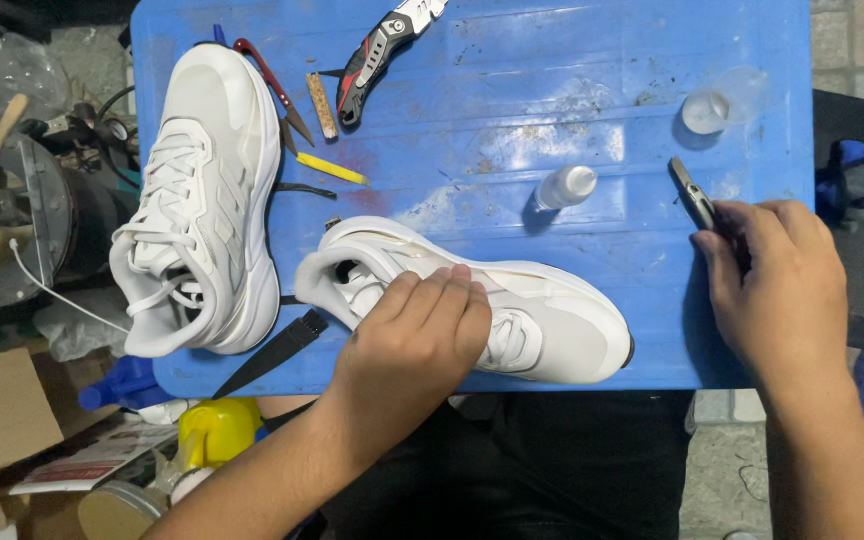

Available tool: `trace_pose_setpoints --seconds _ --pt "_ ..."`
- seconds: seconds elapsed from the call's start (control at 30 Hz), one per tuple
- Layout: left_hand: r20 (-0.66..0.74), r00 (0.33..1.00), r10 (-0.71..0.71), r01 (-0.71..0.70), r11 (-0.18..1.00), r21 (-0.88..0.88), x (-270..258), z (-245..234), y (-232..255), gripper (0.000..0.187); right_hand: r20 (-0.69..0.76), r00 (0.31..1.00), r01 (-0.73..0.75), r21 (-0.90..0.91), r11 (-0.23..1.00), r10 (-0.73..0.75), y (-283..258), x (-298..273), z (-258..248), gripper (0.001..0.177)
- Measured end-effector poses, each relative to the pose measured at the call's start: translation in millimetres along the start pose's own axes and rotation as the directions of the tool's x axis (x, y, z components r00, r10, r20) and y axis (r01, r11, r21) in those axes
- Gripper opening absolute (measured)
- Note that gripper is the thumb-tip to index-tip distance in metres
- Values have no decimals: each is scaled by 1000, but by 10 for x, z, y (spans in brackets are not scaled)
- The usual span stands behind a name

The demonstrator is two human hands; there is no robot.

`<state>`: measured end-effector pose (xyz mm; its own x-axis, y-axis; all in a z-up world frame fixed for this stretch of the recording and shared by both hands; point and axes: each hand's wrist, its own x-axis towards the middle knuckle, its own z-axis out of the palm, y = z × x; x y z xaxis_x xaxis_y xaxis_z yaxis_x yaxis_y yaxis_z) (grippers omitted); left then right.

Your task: The person applies a liquid from a small bottle into the sole of a white sneaker, then presses the sole together with their hands. They repeat this process on different sections of the shoe, wiping the area with a white cloth between applications.

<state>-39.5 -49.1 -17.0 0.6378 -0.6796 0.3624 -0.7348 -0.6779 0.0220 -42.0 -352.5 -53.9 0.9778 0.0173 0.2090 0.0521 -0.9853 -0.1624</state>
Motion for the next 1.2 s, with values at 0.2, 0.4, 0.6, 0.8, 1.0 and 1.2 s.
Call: trace_pose_setpoints --seconds 0.2,0.4,0.6,0.8,1.0,1.2 --pt "-29 999 27 -26 999 27 -88 42 -38 7 154 971 -206 167 964 180 105 -165 -118 29" --pt "-62 997 45 -44 999 7 -104 34 -62 9 512 838 -88 473 877 -192 -194 -108 -431 33" --pt "-24 998 54 -55 998 -7 -127 59 -72 8 352 792 401 316 860 -499 -699 286 -355 31" --pt "-37 999 21 -23 998 -52 -148 65 -66 10 366 754 534 141 834 -545 -796 392 -318 37" --pt "-39 999 -8 6 999 -42 -171 100 -37 8 448 732 507 144 850 -512 -764 368 -287 47" --pt "-40 999 6 -6 1000 -7 -185 87 -40 8 402 696 626 68 777 -595 -748 408 -273 50"
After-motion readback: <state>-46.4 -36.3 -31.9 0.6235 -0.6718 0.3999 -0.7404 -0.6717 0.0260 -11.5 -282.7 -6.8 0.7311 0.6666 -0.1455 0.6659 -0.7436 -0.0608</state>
